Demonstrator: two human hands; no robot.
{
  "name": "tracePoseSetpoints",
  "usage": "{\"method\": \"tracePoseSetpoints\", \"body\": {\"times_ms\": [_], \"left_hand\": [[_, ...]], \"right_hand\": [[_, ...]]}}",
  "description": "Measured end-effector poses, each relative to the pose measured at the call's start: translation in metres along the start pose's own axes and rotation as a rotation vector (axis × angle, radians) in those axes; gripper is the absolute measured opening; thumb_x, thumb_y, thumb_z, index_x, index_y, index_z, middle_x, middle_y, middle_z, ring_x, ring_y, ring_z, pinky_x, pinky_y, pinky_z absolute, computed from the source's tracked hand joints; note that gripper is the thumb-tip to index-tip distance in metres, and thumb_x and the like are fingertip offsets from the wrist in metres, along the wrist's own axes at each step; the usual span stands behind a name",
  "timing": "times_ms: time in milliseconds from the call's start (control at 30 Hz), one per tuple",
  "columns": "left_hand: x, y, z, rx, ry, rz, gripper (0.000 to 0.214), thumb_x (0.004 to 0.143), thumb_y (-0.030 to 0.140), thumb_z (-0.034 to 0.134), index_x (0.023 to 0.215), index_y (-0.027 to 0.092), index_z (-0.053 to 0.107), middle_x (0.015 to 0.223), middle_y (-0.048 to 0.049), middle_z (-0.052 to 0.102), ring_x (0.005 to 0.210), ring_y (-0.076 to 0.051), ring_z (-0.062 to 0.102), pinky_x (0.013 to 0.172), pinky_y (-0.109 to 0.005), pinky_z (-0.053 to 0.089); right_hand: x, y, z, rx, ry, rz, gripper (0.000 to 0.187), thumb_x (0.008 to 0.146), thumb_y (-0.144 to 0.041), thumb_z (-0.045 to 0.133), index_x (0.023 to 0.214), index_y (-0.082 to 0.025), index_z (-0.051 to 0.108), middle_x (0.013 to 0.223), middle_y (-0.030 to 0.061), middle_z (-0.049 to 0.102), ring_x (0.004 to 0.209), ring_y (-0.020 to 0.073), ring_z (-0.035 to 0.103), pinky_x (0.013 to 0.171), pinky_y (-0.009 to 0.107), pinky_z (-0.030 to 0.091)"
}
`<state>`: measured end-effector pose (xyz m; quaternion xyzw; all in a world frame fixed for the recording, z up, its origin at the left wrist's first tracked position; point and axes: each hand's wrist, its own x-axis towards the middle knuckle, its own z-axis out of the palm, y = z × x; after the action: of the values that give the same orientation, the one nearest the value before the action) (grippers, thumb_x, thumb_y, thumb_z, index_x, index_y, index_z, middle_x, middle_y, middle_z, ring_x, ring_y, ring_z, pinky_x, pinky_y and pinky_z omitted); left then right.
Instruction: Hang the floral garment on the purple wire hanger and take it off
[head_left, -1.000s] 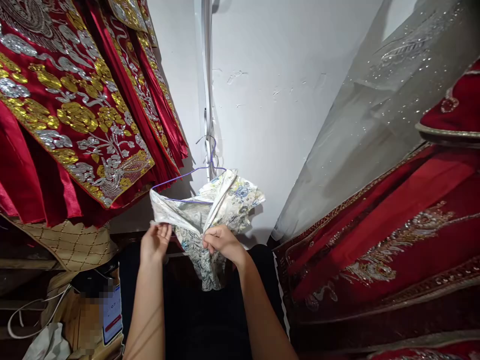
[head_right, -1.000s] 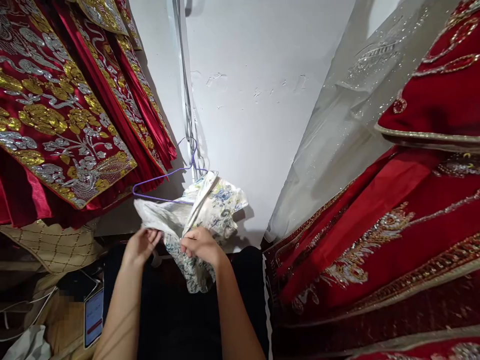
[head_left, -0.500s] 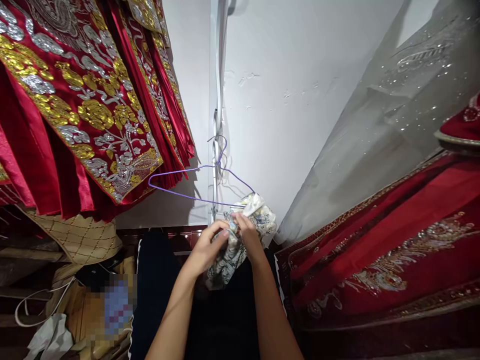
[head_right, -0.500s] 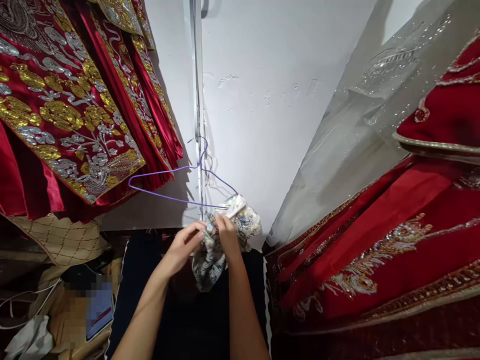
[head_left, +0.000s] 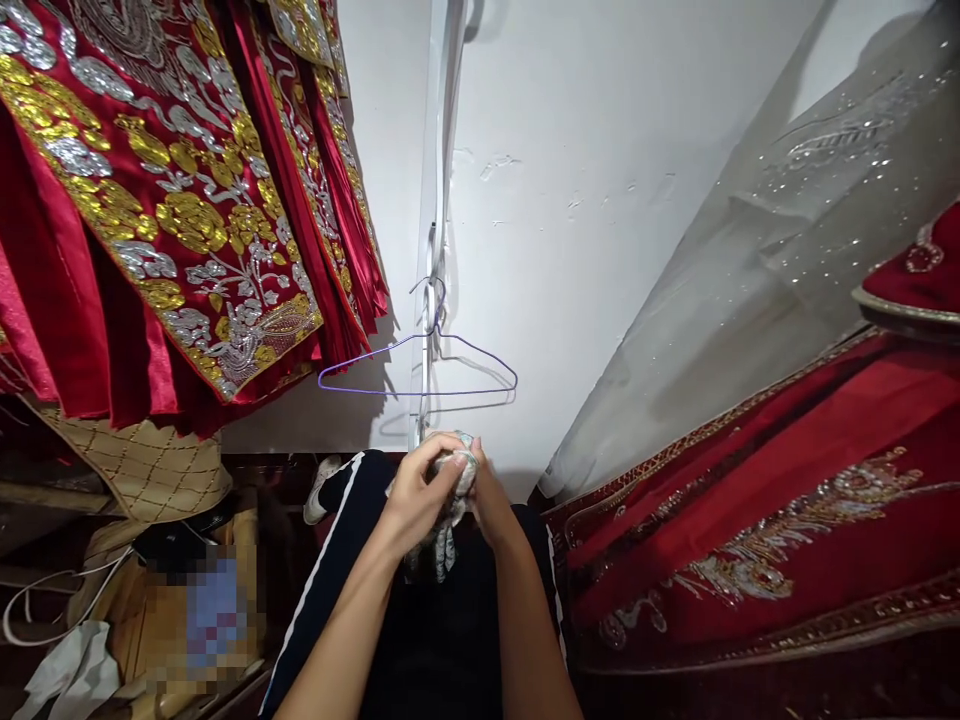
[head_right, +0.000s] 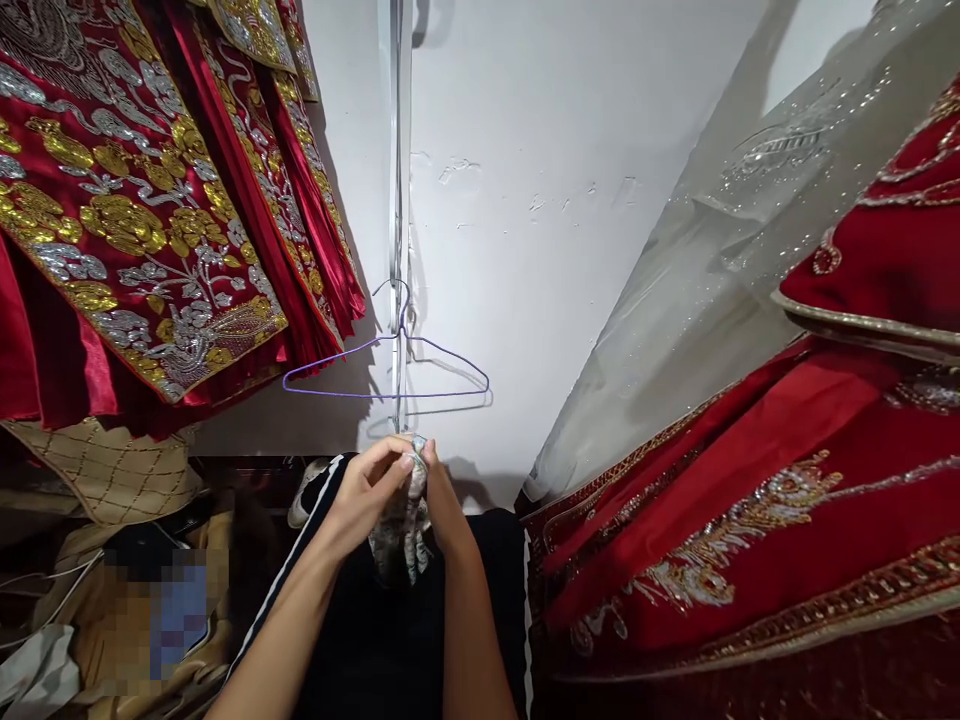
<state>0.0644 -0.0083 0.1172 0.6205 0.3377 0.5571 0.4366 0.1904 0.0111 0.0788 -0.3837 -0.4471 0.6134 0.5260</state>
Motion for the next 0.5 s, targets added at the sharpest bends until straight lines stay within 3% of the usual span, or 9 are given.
{"method": "tracePoseSetpoints", "body": {"times_ms": [100, 200, 267, 333, 400, 467, 500], "left_hand": [[-0.005, 0.017, 0.001, 0.072, -0.155, -0.036, 0.021, 0.094, 0.039, 0.054, 0.1, 0.022, 0.065, 0.102, -0.0054, 0.067, 0.1, -0.022, 0.06, 0.092, -0.032, 0.044], [-0.004, 0.014, -0.008, 0.101, -0.134, -0.059, 0.043, 0.095, 0.041, 0.054, 0.135, 0.027, 0.047, 0.113, -0.0054, 0.067, 0.111, -0.023, 0.059, 0.101, -0.034, 0.039], [0.0, 0.005, -0.016, 0.131, -0.113, -0.046, 0.057, 0.097, 0.045, 0.049, 0.148, 0.027, 0.032, 0.119, -0.0071, 0.065, 0.114, -0.022, 0.058, 0.104, -0.036, 0.037], [0.005, -0.007, -0.021, 0.161, -0.16, -0.06, 0.056, 0.099, 0.049, 0.04, 0.149, 0.026, 0.032, 0.116, -0.0084, 0.065, 0.109, -0.023, 0.06, 0.102, -0.036, 0.039], [0.007, -0.018, -0.022, 0.159, -0.249, -0.094, 0.053, 0.1, 0.052, 0.031, 0.145, 0.026, 0.043, 0.113, -0.0088, 0.066, 0.107, -0.024, 0.061, 0.1, -0.036, 0.041], [0.005, -0.028, -0.022, 0.147, -0.333, -0.11, 0.05, 0.1, 0.053, 0.029, 0.132, 0.026, 0.057, 0.109, -0.0082, 0.067, 0.105, -0.024, 0.061, 0.097, -0.035, 0.044], [0.003, -0.033, -0.023, 0.155, -0.319, -0.108, 0.048, 0.099, 0.054, 0.034, 0.12, 0.025, 0.064, 0.103, -0.0075, 0.067, 0.099, -0.023, 0.062, 0.092, -0.034, 0.046]], "right_hand": [[-0.004, -0.003, 0.006, 0.157, -0.007, -0.036, 0.062, 0.086, -0.077, 0.04, 0.097, -0.023, 0.069, 0.085, 0.0072, 0.07, 0.087, 0.025, 0.066, 0.07, 0.033, 0.051], [-0.006, -0.006, 0.004, 0.146, -0.059, 0.013, 0.067, 0.085, -0.08, 0.036, 0.095, -0.023, 0.07, 0.079, 0.0086, 0.069, 0.085, 0.0263, 0.066, 0.068, 0.034, 0.052], [-0.01, -0.008, 0.0, 0.091, -0.113, 0.062, 0.064, 0.086, -0.078, 0.039, 0.1, -0.024, 0.07, 0.079, 0.0081, 0.07, 0.084, 0.0259, 0.066, 0.068, 0.034, 0.051], [-0.014, -0.008, -0.005, 0.064, -0.159, 0.102, 0.057, 0.086, -0.074, 0.047, 0.103, -0.025, 0.07, 0.081, 0.0075, 0.07, 0.084, 0.0254, 0.066, 0.068, 0.034, 0.051], [-0.02, -0.007, -0.012, 0.053, -0.174, 0.124, 0.052, 0.082, -0.071, 0.056, 0.099, -0.023, 0.071, 0.08, 0.0073, 0.069, 0.081, 0.0251, 0.065, 0.065, 0.033, 0.05], [-0.023, -0.006, -0.022, 0.014, -0.213, 0.133, 0.049, 0.075, -0.068, 0.066, 0.089, -0.021, 0.071, 0.077, 0.0069, 0.069, 0.076, 0.0245, 0.064, 0.064, 0.033, 0.048], [-0.024, -0.007, -0.027, -0.027, -0.256, 0.132, 0.047, 0.069, -0.065, 0.073, 0.084, -0.021, 0.071, 0.076, 0.0065, 0.068, 0.074, 0.024, 0.063, 0.064, 0.033, 0.048]]}}
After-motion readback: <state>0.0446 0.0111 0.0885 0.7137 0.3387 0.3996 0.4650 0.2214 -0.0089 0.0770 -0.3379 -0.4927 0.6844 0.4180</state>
